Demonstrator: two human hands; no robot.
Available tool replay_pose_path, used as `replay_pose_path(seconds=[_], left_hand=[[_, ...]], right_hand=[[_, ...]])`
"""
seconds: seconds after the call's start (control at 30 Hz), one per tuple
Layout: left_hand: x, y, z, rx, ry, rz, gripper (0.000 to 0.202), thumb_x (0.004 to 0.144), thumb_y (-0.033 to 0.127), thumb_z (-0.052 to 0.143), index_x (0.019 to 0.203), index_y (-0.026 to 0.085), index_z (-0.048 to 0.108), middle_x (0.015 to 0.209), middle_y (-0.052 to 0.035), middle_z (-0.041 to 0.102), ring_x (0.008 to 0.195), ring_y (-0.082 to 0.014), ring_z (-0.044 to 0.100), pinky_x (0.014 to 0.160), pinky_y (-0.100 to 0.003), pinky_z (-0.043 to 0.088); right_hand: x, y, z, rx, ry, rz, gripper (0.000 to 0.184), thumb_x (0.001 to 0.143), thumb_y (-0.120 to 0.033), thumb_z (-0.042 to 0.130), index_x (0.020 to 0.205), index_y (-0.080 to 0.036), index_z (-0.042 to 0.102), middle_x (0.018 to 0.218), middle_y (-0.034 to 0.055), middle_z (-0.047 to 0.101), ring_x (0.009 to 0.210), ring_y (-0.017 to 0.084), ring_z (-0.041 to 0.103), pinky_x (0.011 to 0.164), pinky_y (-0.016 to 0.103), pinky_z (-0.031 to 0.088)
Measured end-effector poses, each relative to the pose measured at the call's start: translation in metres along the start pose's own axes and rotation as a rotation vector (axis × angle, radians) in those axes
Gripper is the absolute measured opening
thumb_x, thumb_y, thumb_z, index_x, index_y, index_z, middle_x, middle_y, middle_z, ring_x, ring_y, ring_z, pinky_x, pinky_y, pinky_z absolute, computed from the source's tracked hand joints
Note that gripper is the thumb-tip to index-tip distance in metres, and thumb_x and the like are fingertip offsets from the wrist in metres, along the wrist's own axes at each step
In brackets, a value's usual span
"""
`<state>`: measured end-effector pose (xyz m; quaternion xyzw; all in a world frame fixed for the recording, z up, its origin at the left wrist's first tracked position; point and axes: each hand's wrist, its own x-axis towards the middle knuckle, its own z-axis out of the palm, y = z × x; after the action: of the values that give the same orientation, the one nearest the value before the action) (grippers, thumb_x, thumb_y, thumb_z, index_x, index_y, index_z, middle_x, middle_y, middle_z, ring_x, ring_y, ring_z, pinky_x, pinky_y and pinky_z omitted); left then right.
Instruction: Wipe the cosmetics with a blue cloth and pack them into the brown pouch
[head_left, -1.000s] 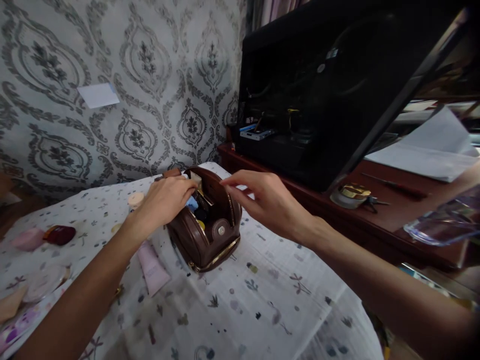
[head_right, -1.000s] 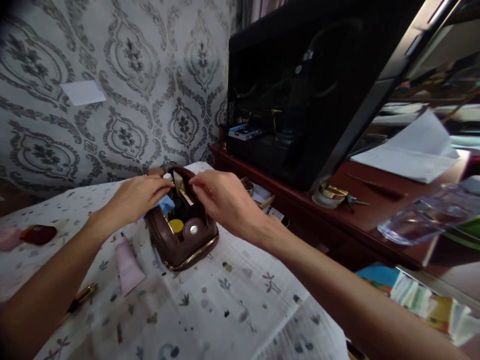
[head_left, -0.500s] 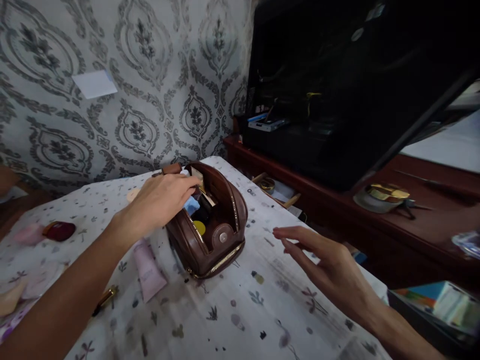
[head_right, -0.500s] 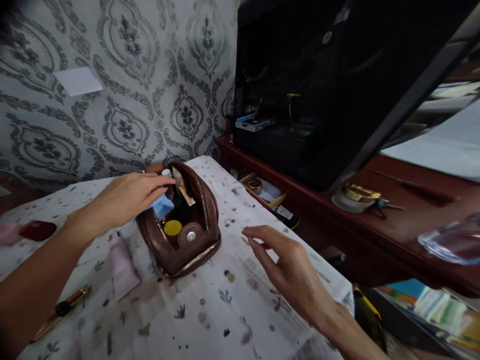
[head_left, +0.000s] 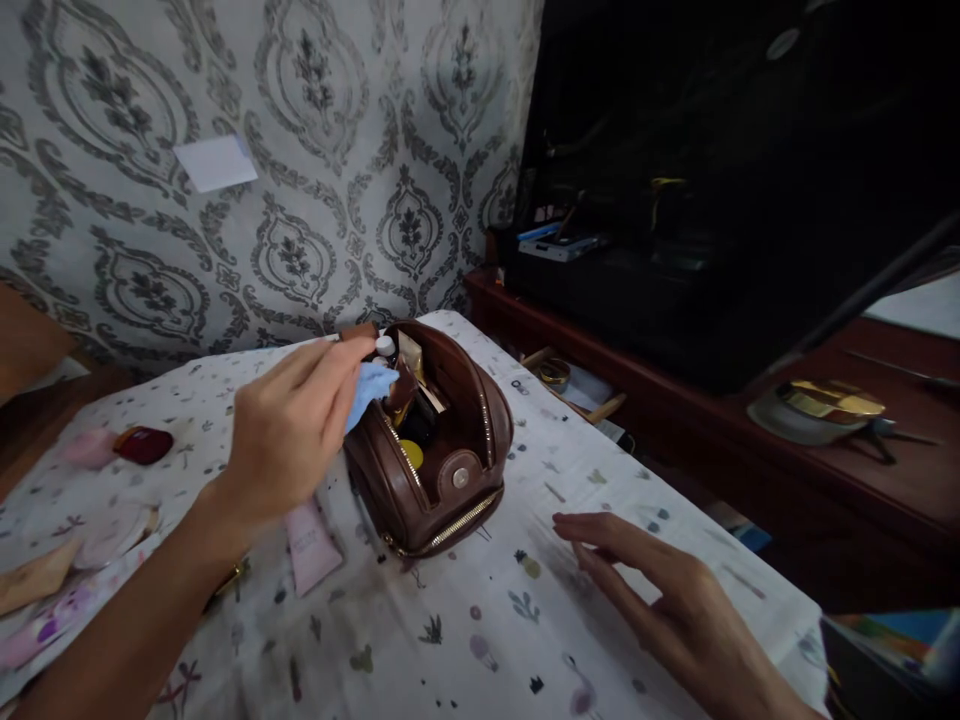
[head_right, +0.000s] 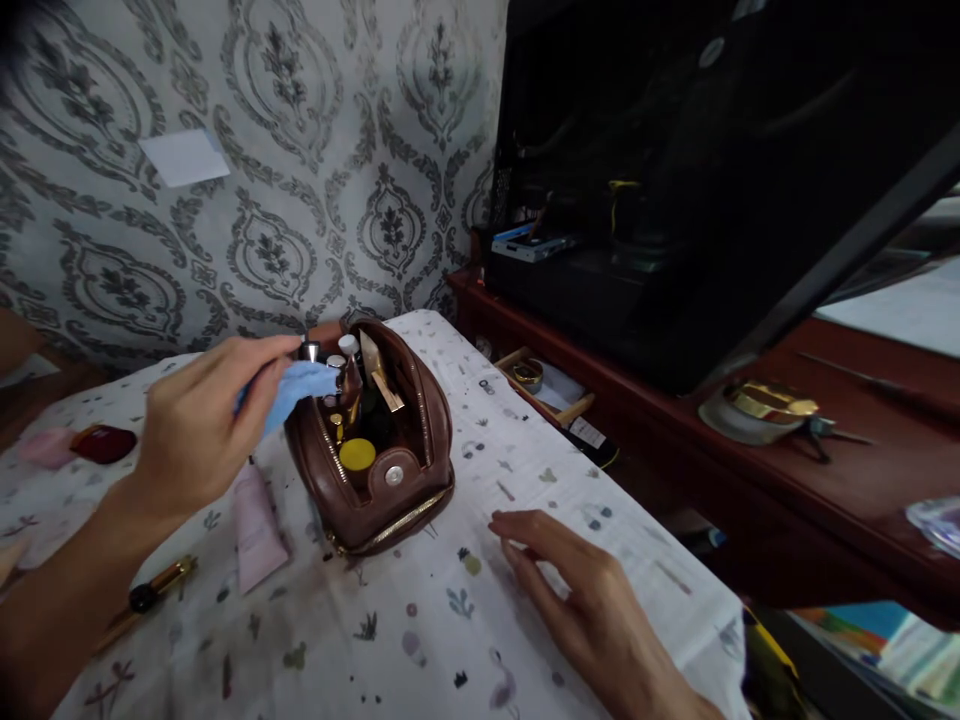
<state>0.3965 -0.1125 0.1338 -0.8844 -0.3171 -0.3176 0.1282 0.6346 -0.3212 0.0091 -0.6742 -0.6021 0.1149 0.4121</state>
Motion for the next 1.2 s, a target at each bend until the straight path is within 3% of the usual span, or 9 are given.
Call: replay_pose_path(seconds=[0.13,0.33,0.5,0.63,0.77,0.83,0.9,1.07,1.2], left_hand=[[-0.053,-0.012,-0.011,-0.013,0.075,0.034,0.025,0.101,0.026,0.044,0.118,0.027,0.062,0.095,-0.0009,0.077,0.08,-0.0171,0.073,0.071,-0.028,0.055],[-0.143,-0.025,-0.004,-0.06,-0.062,0.022,0.019,0.103,0.025,0.044,0.112,0.02,0.06,0.086,-0.0022,0.075,0.073,-0.014,0.073,0.065,-0.025,0.056],[-0.189,-0.026,0.013,0.034,-0.017,0.112,0.026,0.103,0.022,0.04,0.102,0.017,0.065,0.077,-0.0024,0.074,0.068,-0.0158,0.071,0.056,-0.026,0.052],[-0.201,-0.025,0.021,0.033,-0.03,0.171,0.031,0.103,0.019,0.036,0.099,0.015,0.067,0.079,-0.0039,0.073,0.069,-0.0161,0.069,0.058,-0.026,0.052],[-0.204,-0.026,0.023,-0.019,-0.053,0.155,0.031,0.102,0.017,0.038,0.099,0.015,0.069,0.079,-0.0047,0.072,0.073,-0.017,0.068,0.06,-0.027,0.052],[-0.206,-0.028,0.024,-0.036,-0.038,0.142,0.03,0.101,0.018,0.039,0.099,0.015,0.069,0.081,-0.0049,0.073,0.074,-0.0176,0.068,0.059,-0.027,0.051],[-0.207,-0.03,0.024,-0.053,-0.029,0.14,0.03,0.101,0.019,0.04,0.1,0.016,0.07,0.085,-0.0054,0.074,0.077,-0.0179,0.069,0.061,-0.027,0.053],[-0.208,-0.033,0.026,-0.091,-0.037,0.144,0.031,0.103,0.024,0.04,0.099,0.016,0.069,0.083,-0.0055,0.074,0.076,-0.0176,0.069,0.062,-0.027,0.054],[-0.206,-0.033,0.027,-0.095,-0.038,0.108,0.028,0.102,0.024,0.041,0.099,0.017,0.068,0.084,-0.0052,0.073,0.074,-0.0172,0.069,0.06,-0.027,0.053]], right_hand=[[-0.003,-0.017,0.009,0.036,-0.144,-0.085,0.022,0.097,-0.028,0.051,0.106,-0.032,0.071,0.1,0.0063,0.077,0.089,0.021,0.075,0.074,0.031,0.065],[0.0,-0.045,0.035,0.087,-0.345,-0.242,0.026,0.098,-0.02,0.047,0.107,-0.028,0.07,0.092,0.0045,0.075,0.081,0.017,0.074,0.072,0.028,0.063],[0.024,-0.07,0.037,0.078,-0.191,-0.531,0.023,0.099,-0.014,0.048,0.109,-0.017,0.068,0.104,0.0107,0.075,0.094,0.018,0.074,0.079,0.026,0.062],[0.058,-0.088,0.025,-0.095,-0.015,-0.511,0.027,0.098,-0.015,0.052,0.121,-0.014,0.064,0.125,0.0156,0.068,0.11,0.022,0.07,0.089,0.031,0.061],[0.077,-0.09,0.024,-0.331,-0.079,-0.381,0.033,0.098,-0.022,0.052,0.128,-0.012,0.059,0.126,0.0188,0.066,0.085,0.023,0.075,0.066,0.034,0.064],[0.075,-0.084,0.026,-0.325,-0.087,-0.357,0.026,0.098,-0.023,0.053,0.12,-0.013,0.062,0.11,0.0138,0.071,0.07,0.019,0.072,0.058,0.031,0.061],[0.067,-0.077,0.026,-0.25,-0.063,-0.373,0.015,0.098,-0.021,0.053,0.109,-0.017,0.063,0.098,0.0083,0.071,0.07,0.016,0.07,0.061,0.028,0.06],[0.045,-0.061,0.028,-0.144,-0.03,-0.442,0.018,0.097,-0.013,0.054,0.112,-0.02,0.06,0.107,0.0087,0.069,0.097,0.017,0.069,0.082,0.028,0.06],[0.04,-0.061,0.033,-0.148,0.032,-0.419,0.021,0.097,-0.015,0.055,0.117,-0.019,0.06,0.11,0.011,0.068,0.09,0.017,0.07,0.076,0.027,0.062]])
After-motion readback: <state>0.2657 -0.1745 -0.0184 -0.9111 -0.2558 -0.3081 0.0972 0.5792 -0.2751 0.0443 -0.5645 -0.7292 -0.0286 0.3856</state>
